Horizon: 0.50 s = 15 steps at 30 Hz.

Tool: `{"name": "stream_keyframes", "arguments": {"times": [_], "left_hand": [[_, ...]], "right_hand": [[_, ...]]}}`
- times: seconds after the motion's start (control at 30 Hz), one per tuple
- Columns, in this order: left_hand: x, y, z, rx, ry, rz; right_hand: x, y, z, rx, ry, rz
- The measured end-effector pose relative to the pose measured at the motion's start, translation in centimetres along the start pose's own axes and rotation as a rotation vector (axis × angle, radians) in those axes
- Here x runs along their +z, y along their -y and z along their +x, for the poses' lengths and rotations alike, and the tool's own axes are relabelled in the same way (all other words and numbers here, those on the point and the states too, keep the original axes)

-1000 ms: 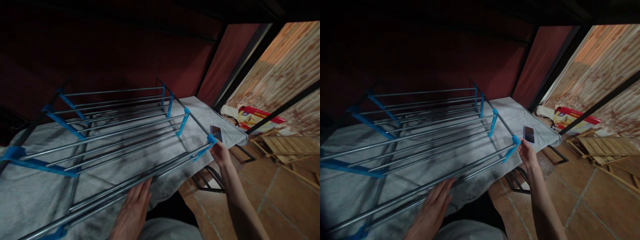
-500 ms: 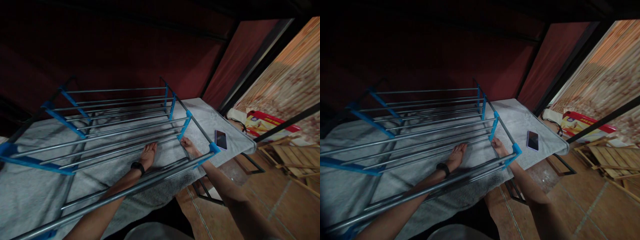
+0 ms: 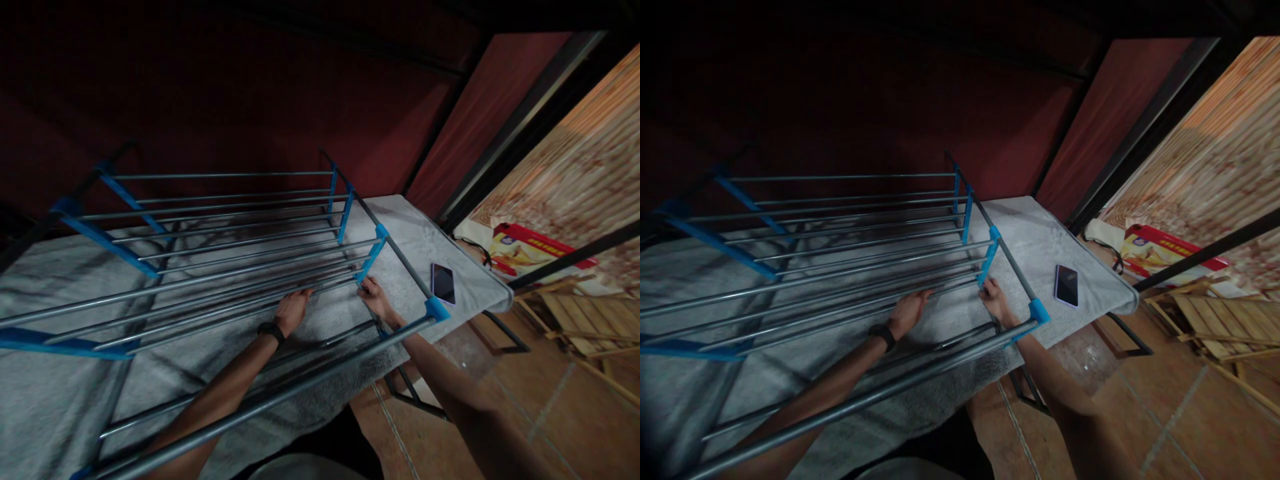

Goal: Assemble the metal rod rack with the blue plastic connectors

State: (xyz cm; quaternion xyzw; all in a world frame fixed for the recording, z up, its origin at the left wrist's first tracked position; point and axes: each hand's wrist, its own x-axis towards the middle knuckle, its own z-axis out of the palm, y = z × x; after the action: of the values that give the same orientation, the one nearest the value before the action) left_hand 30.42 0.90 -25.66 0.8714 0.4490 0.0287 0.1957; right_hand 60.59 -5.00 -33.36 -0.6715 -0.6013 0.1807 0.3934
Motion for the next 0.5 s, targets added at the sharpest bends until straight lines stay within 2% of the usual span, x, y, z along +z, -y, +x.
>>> {"name": "stream_keyframes", "arguments": {"times": [0.23, 0.37, 0.5], "left_hand": [[0.6, 0.2, 0.1, 0.068, -0.017, -0.070], [-0.2, -0.2, 0.0, 0.083, -0.063, 0.030], [-0.9, -0.7, -0.5, 0.087, -0.006, 0.074]], "right_hand": [[-0.5, 0.9, -0.1, 0.012, 0.022, 0.023], [-0.9, 1.4, -0.2, 0.020, 0.027, 0.020], [-1.2, 2.2, -0.8, 0.020, 0.004, 0.040]]}}
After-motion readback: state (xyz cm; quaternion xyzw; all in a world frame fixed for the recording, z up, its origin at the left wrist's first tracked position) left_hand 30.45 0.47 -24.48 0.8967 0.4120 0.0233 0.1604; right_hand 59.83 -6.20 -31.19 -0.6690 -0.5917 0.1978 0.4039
